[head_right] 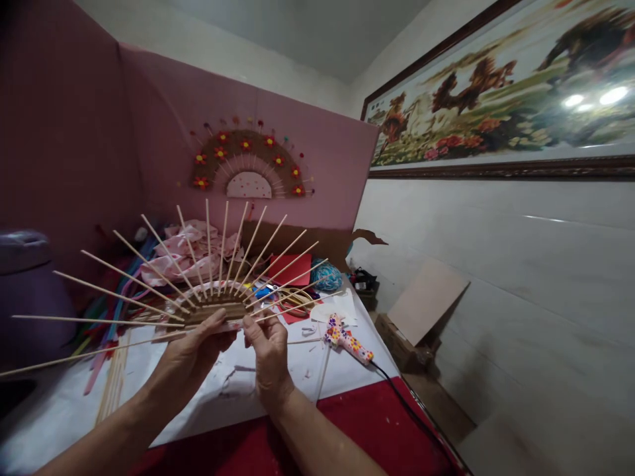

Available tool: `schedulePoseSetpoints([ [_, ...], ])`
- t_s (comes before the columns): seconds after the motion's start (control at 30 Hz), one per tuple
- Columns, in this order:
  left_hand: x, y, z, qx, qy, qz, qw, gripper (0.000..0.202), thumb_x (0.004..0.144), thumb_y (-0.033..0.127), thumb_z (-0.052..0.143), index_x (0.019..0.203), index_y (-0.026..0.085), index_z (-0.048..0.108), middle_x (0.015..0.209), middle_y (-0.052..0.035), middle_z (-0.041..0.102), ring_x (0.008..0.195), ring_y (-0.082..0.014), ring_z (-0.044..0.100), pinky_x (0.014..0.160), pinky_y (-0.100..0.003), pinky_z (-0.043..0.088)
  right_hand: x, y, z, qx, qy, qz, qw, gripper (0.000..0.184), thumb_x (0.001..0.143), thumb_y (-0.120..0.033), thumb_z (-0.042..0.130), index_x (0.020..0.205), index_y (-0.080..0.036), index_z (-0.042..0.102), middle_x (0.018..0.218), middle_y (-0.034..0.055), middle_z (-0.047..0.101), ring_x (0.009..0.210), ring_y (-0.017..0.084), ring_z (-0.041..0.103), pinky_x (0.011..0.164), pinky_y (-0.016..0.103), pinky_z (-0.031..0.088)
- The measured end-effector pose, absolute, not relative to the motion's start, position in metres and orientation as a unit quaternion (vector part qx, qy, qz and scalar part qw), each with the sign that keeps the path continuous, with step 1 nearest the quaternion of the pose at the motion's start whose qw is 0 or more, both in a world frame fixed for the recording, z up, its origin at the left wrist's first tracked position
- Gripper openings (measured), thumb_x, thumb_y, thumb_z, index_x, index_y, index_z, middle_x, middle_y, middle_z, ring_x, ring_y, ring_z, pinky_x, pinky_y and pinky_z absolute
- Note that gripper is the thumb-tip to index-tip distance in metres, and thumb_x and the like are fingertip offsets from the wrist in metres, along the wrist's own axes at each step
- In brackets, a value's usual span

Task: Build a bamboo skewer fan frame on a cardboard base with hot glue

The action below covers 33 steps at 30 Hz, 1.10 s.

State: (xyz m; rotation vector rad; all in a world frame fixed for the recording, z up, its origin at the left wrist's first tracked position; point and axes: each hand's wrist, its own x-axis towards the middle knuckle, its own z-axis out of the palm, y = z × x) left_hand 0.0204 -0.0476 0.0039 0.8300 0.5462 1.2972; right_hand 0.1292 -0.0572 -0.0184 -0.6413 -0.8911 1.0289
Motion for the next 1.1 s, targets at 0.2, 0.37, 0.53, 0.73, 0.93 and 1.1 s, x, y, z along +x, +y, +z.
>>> schedulePoseSetpoints([
  [0.2,0.016,-0.049,0.011,0.361,0.225,0.613,0.666,0.013,0.068,0.023,0.071,0.065,0.011,0.068,0.062,-0.0019,0.065,0.058,-0.0111,0.056,0.053,-0.021,0.046,0.127,-0.064,-0.014,-0.227,-0.386,0.491,0.748,0.028,0.066,-0.018,0.072,0.090,-0.023,0.060,0.079,-0.0032,0.059,0.064,0.009,0.049,0.059,0.021,0.039],
  [0.37,0.011,-0.047,0.012,0.365,0.223,0.609,0.668,0.015,0.070,0.021,0.069,0.061,0.009,0.068,0.059,-0.0035,0.066,0.056,-0.0110,0.058,0.054,-0.020,0.048,0.132,-0.068,-0.006,-0.183,-0.321,0.586,0.721,0.031,0.063,-0.010,0.067,0.091,-0.022,0.059,0.087,-0.0014,0.061,0.073,0.010,0.053,0.060,0.020,0.041],
  [0.53,0.009,-0.045,0.013,0.353,0.230,0.621,0.661,0.011,0.067,0.020,0.071,0.063,0.010,0.067,0.057,-0.0018,0.065,0.054,-0.0118,0.060,0.053,-0.020,0.050,0.137,-0.070,-0.001,-0.188,-0.268,0.629,0.705,0.032,0.057,-0.006,0.063,0.085,-0.022,0.060,0.081,-0.0022,0.061,0.077,0.012,0.056,0.062,0.021,0.043],
  [0.73,0.008,-0.045,0.011,0.352,0.233,0.615,0.666,0.009,0.066,0.019,0.071,0.064,0.010,0.067,0.059,-0.0023,0.066,0.055,-0.0114,0.061,0.054,-0.019,0.050,0.138,-0.070,-0.001,-0.173,-0.295,0.642,0.687,0.030,0.058,-0.007,0.060,0.085,-0.021,0.063,0.085,-0.0003,0.061,0.081,0.013,0.056,0.064,0.022,0.043],
  [0.93,0.009,-0.044,0.011,0.343,0.239,0.622,0.662,0.009,0.064,0.018,0.071,0.062,0.010,0.067,0.057,-0.0027,0.066,0.053,-0.0118,0.061,0.053,-0.020,0.051,0.138,-0.069,-0.003,-0.169,-0.298,0.640,0.688,0.030,0.060,-0.007,0.059,0.086,-0.022,0.063,0.086,-0.0008,0.062,0.081,0.013,0.055,0.064,0.022,0.041],
  [1.1,0.009,-0.043,0.011,0.340,0.236,0.624,0.664,0.006,0.065,0.016,0.069,0.063,0.010,0.068,0.059,-0.0030,0.067,0.054,-0.0116,0.062,0.055,-0.019,0.052,0.137,-0.068,-0.004,-0.161,-0.308,0.636,0.689,0.028,0.062,-0.007,0.059,0.086,-0.021,0.064,0.084,-0.0011,0.061,0.076,0.011,0.054,0.061,0.022,0.040],
])
